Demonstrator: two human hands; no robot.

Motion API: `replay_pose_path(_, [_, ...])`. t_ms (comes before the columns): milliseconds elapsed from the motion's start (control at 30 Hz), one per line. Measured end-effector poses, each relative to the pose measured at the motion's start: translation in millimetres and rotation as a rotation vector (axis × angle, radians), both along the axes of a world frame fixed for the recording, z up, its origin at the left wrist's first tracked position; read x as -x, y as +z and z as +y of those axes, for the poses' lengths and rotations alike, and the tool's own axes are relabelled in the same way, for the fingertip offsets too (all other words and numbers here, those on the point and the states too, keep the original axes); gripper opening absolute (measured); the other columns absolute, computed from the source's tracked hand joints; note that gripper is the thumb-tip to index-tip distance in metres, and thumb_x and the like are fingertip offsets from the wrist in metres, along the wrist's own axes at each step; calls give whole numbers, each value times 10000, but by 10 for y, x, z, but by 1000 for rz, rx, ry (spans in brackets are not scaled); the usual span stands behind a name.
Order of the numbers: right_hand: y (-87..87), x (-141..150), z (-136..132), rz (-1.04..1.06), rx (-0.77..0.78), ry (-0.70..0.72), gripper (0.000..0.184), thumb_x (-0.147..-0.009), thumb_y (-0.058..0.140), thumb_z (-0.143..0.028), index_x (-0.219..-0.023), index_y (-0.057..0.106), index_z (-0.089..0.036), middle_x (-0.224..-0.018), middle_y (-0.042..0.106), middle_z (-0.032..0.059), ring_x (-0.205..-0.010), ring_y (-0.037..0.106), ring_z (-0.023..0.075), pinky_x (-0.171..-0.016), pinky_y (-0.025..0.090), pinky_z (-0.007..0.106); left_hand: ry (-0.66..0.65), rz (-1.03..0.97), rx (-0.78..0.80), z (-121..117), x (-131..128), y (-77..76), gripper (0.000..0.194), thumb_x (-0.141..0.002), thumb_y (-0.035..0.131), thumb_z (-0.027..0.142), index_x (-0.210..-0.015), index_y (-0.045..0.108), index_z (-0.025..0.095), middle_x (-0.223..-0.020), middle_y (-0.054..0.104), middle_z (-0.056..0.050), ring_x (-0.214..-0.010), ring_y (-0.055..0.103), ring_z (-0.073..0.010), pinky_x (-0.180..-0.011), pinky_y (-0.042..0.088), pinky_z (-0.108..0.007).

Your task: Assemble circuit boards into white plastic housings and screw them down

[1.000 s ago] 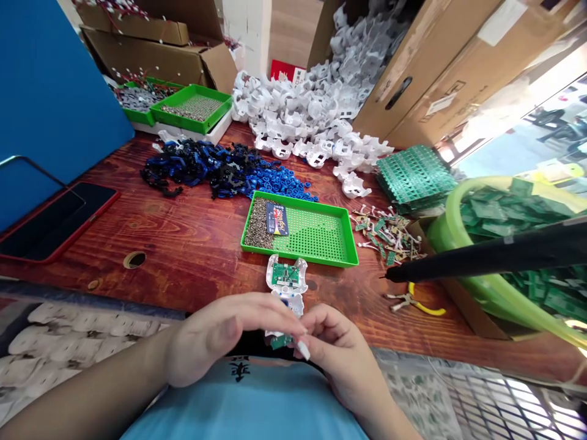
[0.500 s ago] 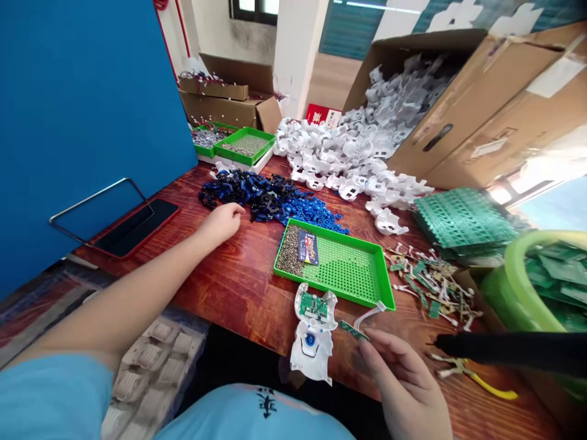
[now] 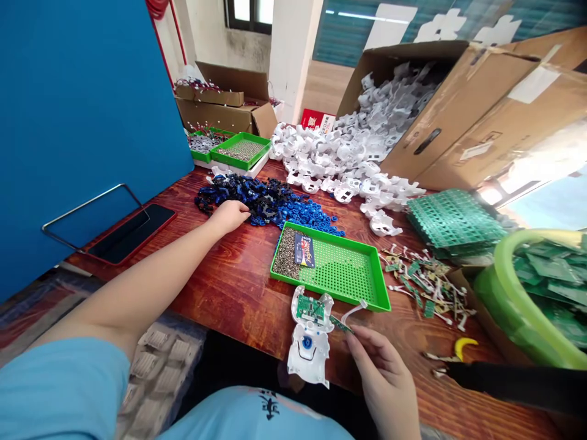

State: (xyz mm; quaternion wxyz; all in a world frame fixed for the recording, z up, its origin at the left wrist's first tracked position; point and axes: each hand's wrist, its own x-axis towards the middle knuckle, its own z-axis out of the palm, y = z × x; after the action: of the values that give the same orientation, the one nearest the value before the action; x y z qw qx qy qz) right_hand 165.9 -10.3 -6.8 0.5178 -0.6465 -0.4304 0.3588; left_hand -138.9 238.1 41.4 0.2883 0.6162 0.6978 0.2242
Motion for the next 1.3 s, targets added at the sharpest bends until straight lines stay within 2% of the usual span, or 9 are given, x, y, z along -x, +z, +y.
replay_pose_path(133, [2,-2,-8,3,0,4,267,-684,745,-386,-879,701,-209,-874,710,46,-792,677,151,-761,561,223,79,-191,35,-145,121,31,243,-882,580,300,-1073,598,150,-1078,631,-71,-913,627,-201,-789,541,-398])
replay_pose_path(267, [105,14,37,64,-14,2,269,-670,762,-377,-869,701,-207,-839,709,46,-763,678,160,-728,570,238,128,-472,21,-522,108,106,225,-882,581,265,-1065,582,136,-1013,635,-60,-835,633,-176,-727,551,-363])
replay_pose_path(367, [287,98,85,182,-32,31,247,-681,767,-359,-858,693,-202,-772,705,46,-707,678,166,-660,578,247,65,-695,28,-986,-87,184,167,-812,651,203,-950,582,139,-912,654,-24,-785,643,-157,-727,545,-336])
replay_pose_path(500, [548,274,134,270,-100,164,162,-735,738,-307,-862,693,-217,-746,697,35,-680,671,154,-654,578,257,-101,-934,155,-1637,-525,233,258,-665,741,204,-820,535,183,-833,689,17,-752,682,-150,-738,552,-289])
replay_pose_path(633, [662,380,145,165,-244,316,104,-799,679,-219,-886,705,-271,-975,674,33,-942,640,152,-826,546,260,-199,-1051,223,-2016,-858,217,215,-717,705,188,-783,501,199,-790,689,39,-741,674,-108,-688,543,-204])
replay_pose_path(733, [667,387,123,103,-281,374,144,-817,658,-187,-899,700,-298,-992,633,20,-985,603,136,-845,527,240,-252,-1087,229,-2115,-943,182,169,-783,653,173,-883,525,219,-781,679,52,-715,661,-86,-637,531,-169])
replay_pose_path(933, [652,364,80,73,-268,397,137,-823,649,-180,-907,690,-279,-936,622,20,-921,606,135,-813,521,246,-336,-1028,178,-2175,-943,123,231,-831,611,151,-1042,600,245,-1006,697,9,-929,640,-103,-784,511,-158])
replay_pose_path(1133, [650,352,65,74,-209,421,86,-814,658,-197,-874,685,-252,-897,623,23,-869,606,132,-778,524,243,-400,-924,212,-2215,-920,82,185,-856,600,262,-1040,619,271,-893,701,25,-774,658,-113,-700,538,-177])
replay_pose_path(1300, [643,339,70,124,-141,454,50,-804,670,-211,-844,680,-239,-876,620,18,-850,601,124,-767,512,226,-441,-819,203,-2225,-877,97,158,-875,561,301,-1016,619,262,-889,687,11,-764,650,-136,-640,531,-184])
